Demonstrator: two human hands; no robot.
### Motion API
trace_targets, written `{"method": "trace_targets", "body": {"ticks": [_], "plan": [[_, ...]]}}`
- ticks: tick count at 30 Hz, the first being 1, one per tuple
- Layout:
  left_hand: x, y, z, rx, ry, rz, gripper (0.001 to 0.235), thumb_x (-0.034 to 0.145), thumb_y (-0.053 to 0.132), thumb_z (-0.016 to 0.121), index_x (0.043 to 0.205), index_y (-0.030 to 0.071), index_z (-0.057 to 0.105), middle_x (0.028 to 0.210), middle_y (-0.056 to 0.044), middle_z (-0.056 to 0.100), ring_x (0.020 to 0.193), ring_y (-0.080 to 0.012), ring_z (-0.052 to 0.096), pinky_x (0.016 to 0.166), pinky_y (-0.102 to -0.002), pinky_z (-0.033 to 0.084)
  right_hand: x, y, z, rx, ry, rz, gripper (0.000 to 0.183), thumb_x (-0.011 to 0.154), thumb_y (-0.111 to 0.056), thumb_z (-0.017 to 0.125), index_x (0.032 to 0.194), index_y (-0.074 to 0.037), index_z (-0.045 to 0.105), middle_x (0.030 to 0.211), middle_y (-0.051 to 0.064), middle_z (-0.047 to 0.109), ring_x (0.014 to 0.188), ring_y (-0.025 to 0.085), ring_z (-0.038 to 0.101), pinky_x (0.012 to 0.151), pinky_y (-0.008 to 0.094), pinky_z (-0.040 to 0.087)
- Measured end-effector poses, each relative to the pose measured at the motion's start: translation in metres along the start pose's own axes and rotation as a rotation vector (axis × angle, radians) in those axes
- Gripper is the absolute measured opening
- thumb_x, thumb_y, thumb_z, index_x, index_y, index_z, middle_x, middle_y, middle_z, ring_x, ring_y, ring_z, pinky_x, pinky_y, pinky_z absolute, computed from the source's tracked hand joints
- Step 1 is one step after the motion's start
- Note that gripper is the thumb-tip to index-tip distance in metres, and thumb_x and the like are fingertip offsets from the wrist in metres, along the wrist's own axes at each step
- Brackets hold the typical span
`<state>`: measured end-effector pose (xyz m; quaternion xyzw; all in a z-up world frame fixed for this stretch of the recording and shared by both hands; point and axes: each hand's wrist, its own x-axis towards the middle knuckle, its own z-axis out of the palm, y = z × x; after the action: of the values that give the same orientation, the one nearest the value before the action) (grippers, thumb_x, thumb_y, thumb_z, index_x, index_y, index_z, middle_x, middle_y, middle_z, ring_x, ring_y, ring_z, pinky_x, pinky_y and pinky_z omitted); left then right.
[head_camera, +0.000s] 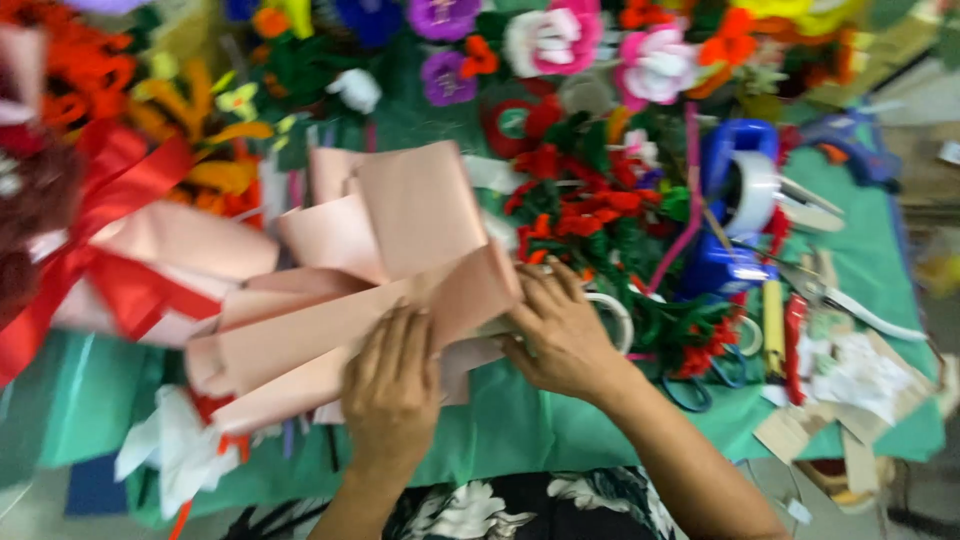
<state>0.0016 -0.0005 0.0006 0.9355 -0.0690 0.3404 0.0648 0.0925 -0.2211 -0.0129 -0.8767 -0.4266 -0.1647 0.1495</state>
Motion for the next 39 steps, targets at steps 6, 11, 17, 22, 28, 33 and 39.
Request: {"method": "trace_targets", "body": {"ticks": [6, 11, 17, 22, 28, 33, 39], "plan": [[0.009, 0.001, -0.002, 0.075, 0.043, 0.029, 0.036, 0.110, 0.017, 0.043, 0.130, 0.009, 0.072, 0.134, -0.006, 0.073, 0.118, -0.0202, 0.068, 0.094, -0.032, 0.052, -0.005, -0.009, -0.013, 0.141, 0.003, 0.074, 0.068, 0.088, -0.026, 0.073, 0.147, -0.006, 0.047, 0.151, 0.024, 0.047, 0.144, 0.045, 0.043, 0.121, 0.062, 0.031], [0.011, -0.005, 0.007, 0.064, 0.031, 0.073, 0.043, 0.108, 0.031, 0.041, 0.126, 0.010, 0.074, 0.134, -0.010, 0.071, 0.114, -0.0264, 0.069, 0.091, -0.038, 0.055, -0.031, 0.006, -0.080, 0.066, 0.252, 0.168, 0.042, 0.093, -0.020, 0.069, 0.131, -0.004, 0.059, 0.137, 0.022, 0.060, 0.131, 0.039, 0.057, 0.112, 0.056, 0.045], [0.011, -0.004, 0.005, 0.123, -0.039, 0.077, 0.044, 0.103, 0.044, 0.057, 0.130, 0.012, 0.071, 0.140, -0.010, 0.068, 0.119, -0.0275, 0.067, 0.092, -0.040, 0.055, -0.100, 0.077, -0.136, -0.128, 0.352, 0.514, 0.041, 0.104, -0.017, 0.061, 0.141, 0.000, 0.056, 0.136, 0.024, 0.063, 0.127, 0.039, 0.060, 0.108, 0.056, 0.048], [0.010, -0.005, 0.006, 0.110, -0.086, 0.049, 0.048, 0.100, 0.047, 0.059, 0.133, 0.013, 0.069, 0.145, -0.011, 0.065, 0.121, -0.0301, 0.065, 0.091, -0.043, 0.056, -0.128, 0.126, -0.135, -0.150, -0.061, 1.071, 0.049, 0.105, -0.037, 0.052, 0.147, -0.012, 0.057, 0.118, 0.016, 0.070, 0.111, 0.036, 0.062, 0.085, 0.053, 0.051], [0.011, -0.006, 0.005, 0.138, -0.083, 0.074, 0.049, 0.101, 0.047, 0.059, 0.134, 0.013, 0.069, 0.146, -0.010, 0.064, 0.122, -0.0286, 0.065, 0.091, -0.042, 0.056, -0.119, 0.095, -0.128, 0.065, 0.052, 0.945, 0.025, 0.101, -0.011, 0.054, 0.114, -0.009, 0.074, 0.109, 0.009, 0.075, 0.101, 0.026, 0.069, 0.087, 0.045, 0.052], [0.012, -0.008, 0.005, 0.136, -0.098, 0.079, 0.050, 0.101, 0.049, 0.057, 0.134, 0.013, 0.069, 0.146, -0.010, 0.064, 0.123, -0.0283, 0.065, 0.091, -0.042, 0.055, -0.115, 0.070, -0.102, 0.090, -0.069, 0.853, 0.031, 0.097, -0.012, 0.051, 0.119, -0.010, 0.073, 0.105, 0.007, 0.073, 0.099, 0.027, 0.068, 0.085, 0.045, 0.056], [0.010, -0.009, 0.005, 0.116, -0.122, 0.065, 0.051, 0.098, 0.047, 0.060, 0.136, 0.013, 0.067, 0.147, -0.010, 0.063, 0.126, -0.0284, 0.063, 0.093, -0.042, 0.055, -0.109, 0.070, -0.102, -0.182, -0.049, 0.818, 0.020, 0.100, -0.026, 0.057, 0.103, -0.011, 0.068, 0.097, 0.011, 0.067, 0.084, 0.026, 0.060, 0.070, 0.041, 0.048]]}}
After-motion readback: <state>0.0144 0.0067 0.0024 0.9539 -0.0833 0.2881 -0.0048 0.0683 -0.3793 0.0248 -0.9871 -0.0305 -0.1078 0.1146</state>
